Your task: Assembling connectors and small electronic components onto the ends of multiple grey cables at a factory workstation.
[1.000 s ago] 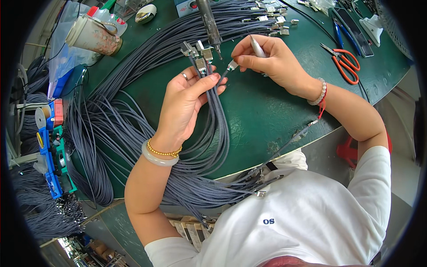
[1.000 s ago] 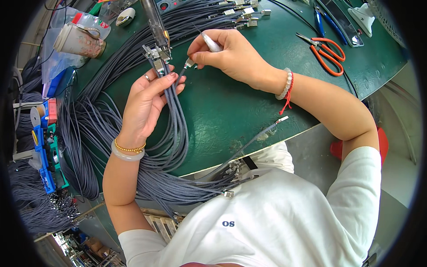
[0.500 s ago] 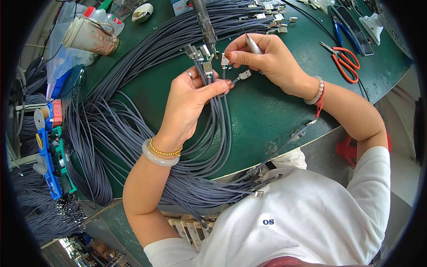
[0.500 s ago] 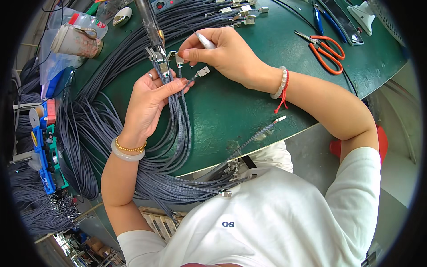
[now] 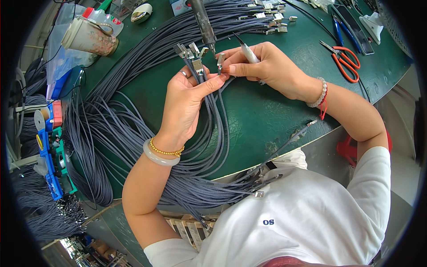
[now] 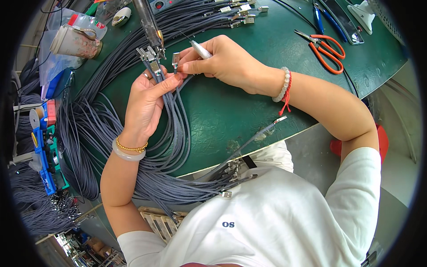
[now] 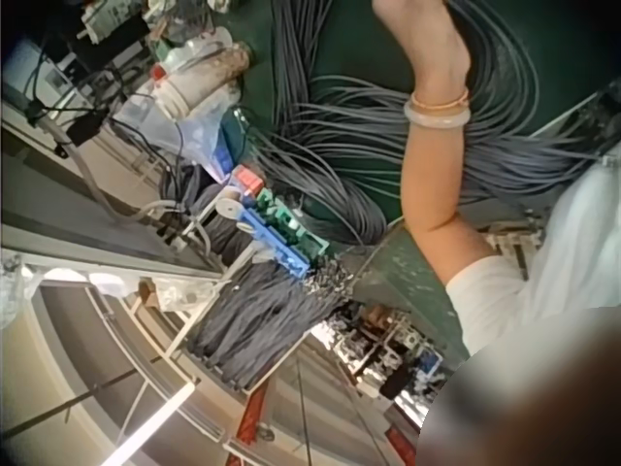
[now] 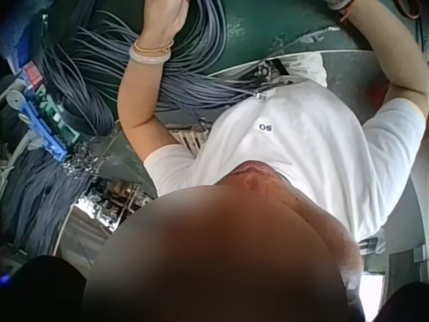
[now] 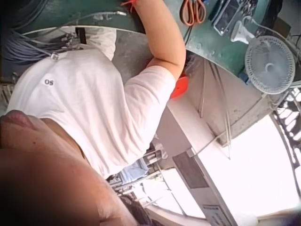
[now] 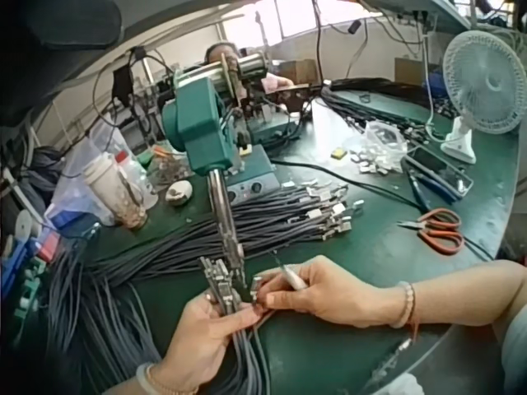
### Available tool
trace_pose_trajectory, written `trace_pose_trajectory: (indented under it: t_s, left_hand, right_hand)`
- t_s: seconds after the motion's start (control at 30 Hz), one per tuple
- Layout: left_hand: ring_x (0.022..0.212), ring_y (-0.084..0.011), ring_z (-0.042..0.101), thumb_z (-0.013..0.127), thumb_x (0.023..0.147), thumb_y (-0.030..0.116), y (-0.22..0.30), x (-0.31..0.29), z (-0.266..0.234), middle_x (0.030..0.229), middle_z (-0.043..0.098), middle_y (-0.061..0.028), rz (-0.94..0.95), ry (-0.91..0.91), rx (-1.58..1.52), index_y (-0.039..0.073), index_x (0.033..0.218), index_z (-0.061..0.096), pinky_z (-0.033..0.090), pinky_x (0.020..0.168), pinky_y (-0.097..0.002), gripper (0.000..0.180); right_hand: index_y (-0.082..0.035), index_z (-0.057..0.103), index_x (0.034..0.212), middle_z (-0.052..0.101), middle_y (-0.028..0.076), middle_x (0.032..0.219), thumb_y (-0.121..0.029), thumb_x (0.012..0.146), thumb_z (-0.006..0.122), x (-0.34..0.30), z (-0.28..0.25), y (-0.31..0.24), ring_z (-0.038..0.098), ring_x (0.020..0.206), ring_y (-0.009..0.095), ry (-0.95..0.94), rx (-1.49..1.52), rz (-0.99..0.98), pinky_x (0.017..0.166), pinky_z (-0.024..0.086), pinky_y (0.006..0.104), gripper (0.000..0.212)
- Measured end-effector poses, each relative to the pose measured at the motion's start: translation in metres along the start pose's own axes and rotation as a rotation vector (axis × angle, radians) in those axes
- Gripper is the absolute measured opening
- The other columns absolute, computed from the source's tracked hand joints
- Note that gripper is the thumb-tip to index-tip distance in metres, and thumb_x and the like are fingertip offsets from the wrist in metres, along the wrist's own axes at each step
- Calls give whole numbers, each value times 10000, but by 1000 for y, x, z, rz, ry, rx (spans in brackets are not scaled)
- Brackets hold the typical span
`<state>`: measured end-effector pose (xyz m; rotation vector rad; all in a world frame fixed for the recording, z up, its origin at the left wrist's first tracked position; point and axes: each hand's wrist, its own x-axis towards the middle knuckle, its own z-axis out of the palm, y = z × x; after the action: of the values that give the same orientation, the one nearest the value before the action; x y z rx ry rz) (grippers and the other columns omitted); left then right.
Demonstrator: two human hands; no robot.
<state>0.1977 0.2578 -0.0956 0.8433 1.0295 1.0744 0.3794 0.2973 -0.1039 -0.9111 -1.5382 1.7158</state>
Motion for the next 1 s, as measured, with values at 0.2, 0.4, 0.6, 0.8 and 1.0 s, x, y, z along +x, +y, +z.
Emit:
trace_pose_trajectory:
  t_s: [0.2,0.4,0.6,0.8,1.0]
  left_hand:
    - [809,-170,601,652,714,-37,-1,2,5,809,589,-98,23,6,65,19,852,450,472,759,-250,251]
    - [805,-178,606,640,730,-32,-7,6,5,810,591,-104,42,-5,62,31,843,435,470,767,-258,242]
    - [830,-190,607,608,762,-22,-7,6,5,831,595,-114,31,-32,26,43,828,422,468,761,-268,208]
    - [825,-194,611,578,790,-1,-7,5,1,834,603,-120,13,-71,25,47,819,417,470,749,-271,171]
    - [813,-196,616,581,786,-5,-8,5,-1,806,602,-107,18,-59,57,46,818,415,478,740,-272,177]
  right_hand:
    - [22,645,794,581,113,996,-133,767,638,3,-3,5,526,875,94,9,-10,-15,614,384,202,158]
    - [29,641,768,586,113,972,-78,753,619,4,-4,12,529,913,130,53,-45,-90,745,419,240,110]
    - [33,633,838,559,106,1049,-85,770,596,2,-4,10,551,855,111,99,-124,-100,750,427,233,141]
    - [40,616,911,538,132,1094,-92,804,561,3,-3,10,564,825,94,-8,-35,-124,752,437,229,179]
    - [53,619,884,535,147,1095,-70,789,576,3,1,11,574,807,109,1,-52,-125,744,455,240,162]
